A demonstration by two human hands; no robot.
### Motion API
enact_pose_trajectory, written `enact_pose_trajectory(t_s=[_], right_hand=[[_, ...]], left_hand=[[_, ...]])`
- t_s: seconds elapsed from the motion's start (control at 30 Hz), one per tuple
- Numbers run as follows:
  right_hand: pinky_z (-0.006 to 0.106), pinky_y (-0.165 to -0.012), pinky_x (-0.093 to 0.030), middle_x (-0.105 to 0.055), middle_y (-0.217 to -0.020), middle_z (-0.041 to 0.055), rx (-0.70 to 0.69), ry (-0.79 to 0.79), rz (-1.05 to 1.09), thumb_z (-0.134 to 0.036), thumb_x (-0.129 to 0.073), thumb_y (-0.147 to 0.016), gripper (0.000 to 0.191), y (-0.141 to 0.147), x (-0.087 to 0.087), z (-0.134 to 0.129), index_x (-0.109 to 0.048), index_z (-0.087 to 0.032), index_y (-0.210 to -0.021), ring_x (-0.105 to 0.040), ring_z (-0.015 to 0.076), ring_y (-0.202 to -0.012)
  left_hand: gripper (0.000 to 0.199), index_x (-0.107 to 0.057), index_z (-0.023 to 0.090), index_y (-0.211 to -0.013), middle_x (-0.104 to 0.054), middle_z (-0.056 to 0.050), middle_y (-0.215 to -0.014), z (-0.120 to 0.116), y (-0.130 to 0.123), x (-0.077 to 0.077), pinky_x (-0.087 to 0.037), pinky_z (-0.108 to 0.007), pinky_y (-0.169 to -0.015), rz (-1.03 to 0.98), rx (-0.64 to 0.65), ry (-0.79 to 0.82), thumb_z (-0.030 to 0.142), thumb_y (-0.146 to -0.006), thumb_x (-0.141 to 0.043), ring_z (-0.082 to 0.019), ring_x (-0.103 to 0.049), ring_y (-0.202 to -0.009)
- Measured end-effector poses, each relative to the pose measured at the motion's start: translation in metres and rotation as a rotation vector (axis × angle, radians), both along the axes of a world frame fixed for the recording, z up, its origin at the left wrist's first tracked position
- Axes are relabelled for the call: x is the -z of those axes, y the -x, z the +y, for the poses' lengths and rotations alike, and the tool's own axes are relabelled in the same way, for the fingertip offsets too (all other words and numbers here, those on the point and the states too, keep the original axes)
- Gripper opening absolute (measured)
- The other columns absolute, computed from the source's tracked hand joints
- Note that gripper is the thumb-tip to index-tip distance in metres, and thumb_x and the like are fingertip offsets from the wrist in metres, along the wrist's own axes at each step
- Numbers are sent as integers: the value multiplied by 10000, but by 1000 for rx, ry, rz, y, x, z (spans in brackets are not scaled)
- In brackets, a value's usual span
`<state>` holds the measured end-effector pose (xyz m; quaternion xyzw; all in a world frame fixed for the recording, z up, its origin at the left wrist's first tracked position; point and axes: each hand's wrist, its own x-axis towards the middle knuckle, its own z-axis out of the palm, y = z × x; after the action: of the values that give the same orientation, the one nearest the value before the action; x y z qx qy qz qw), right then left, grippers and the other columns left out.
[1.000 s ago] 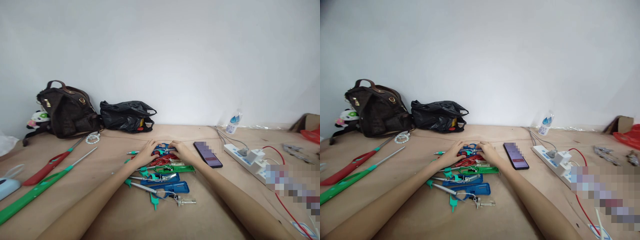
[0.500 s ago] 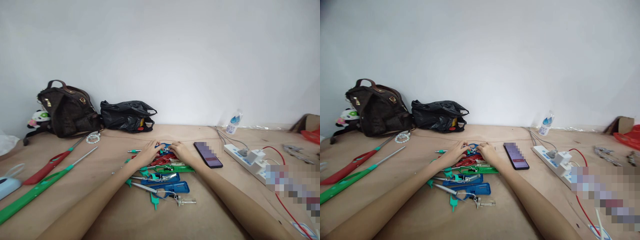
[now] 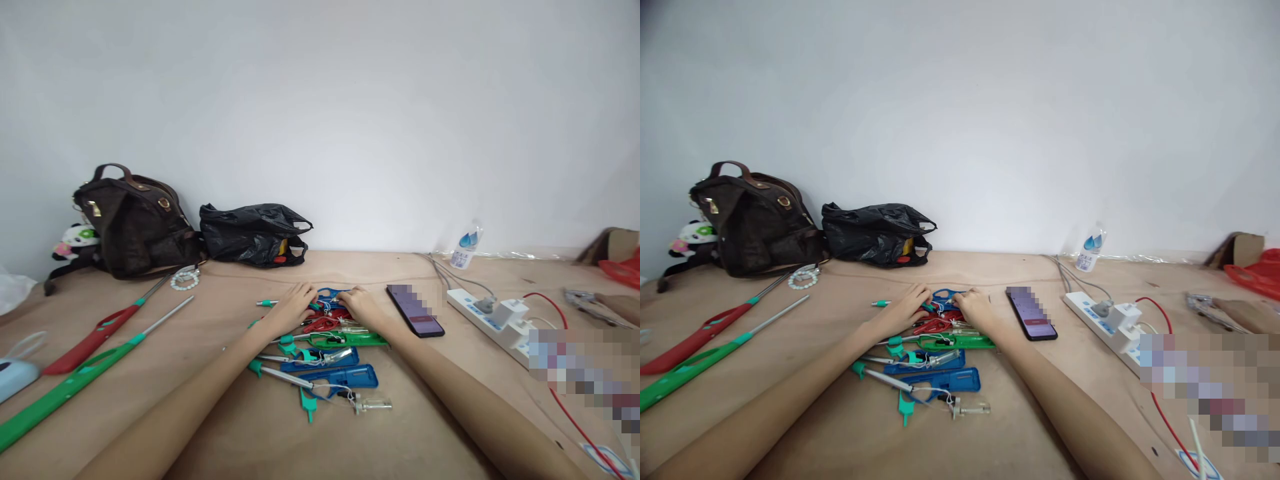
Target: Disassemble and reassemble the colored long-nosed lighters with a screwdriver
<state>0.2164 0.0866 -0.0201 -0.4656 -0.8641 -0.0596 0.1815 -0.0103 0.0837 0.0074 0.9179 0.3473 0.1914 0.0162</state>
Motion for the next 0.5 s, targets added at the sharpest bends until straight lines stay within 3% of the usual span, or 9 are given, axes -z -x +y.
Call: enact_pose_trajectory(t_s=[0.13,0.33,0.5], right_hand=[[324,-787,-450,-727,-832,119,8,0,37,-199,-483,-953,199,0,-1,-2,-672,-153,-997,-666,223,-761],[341,-855,-443,-672,-1011,118,-16,-55,109,-182,-457,-956,199,-1,-5,-2,-654,-164,-985,-608,222,-924],[347,-838,-451,-642,-944,111,-30,-101,219,-183,-446,-953,207,1,-6,-2,-651,-166,-930,-559,231,-911]], left_hand=[[93,-534,206,-922,-530,-48,-1008,0,-1,2,-430,-378,-904,-50,40,24,142,-860,-560,-238,-505,-1003],[169,-575,225,-1017,-543,-53,-1073,-2,-3,-2,-422,-380,-944,-79,75,7,159,-861,-571,-244,-504,-1065],[237,-549,225,-1091,-574,-52,-1095,3,1,-4,-437,-360,-925,-142,55,38,144,-869,-542,-236,-528,-1069]])
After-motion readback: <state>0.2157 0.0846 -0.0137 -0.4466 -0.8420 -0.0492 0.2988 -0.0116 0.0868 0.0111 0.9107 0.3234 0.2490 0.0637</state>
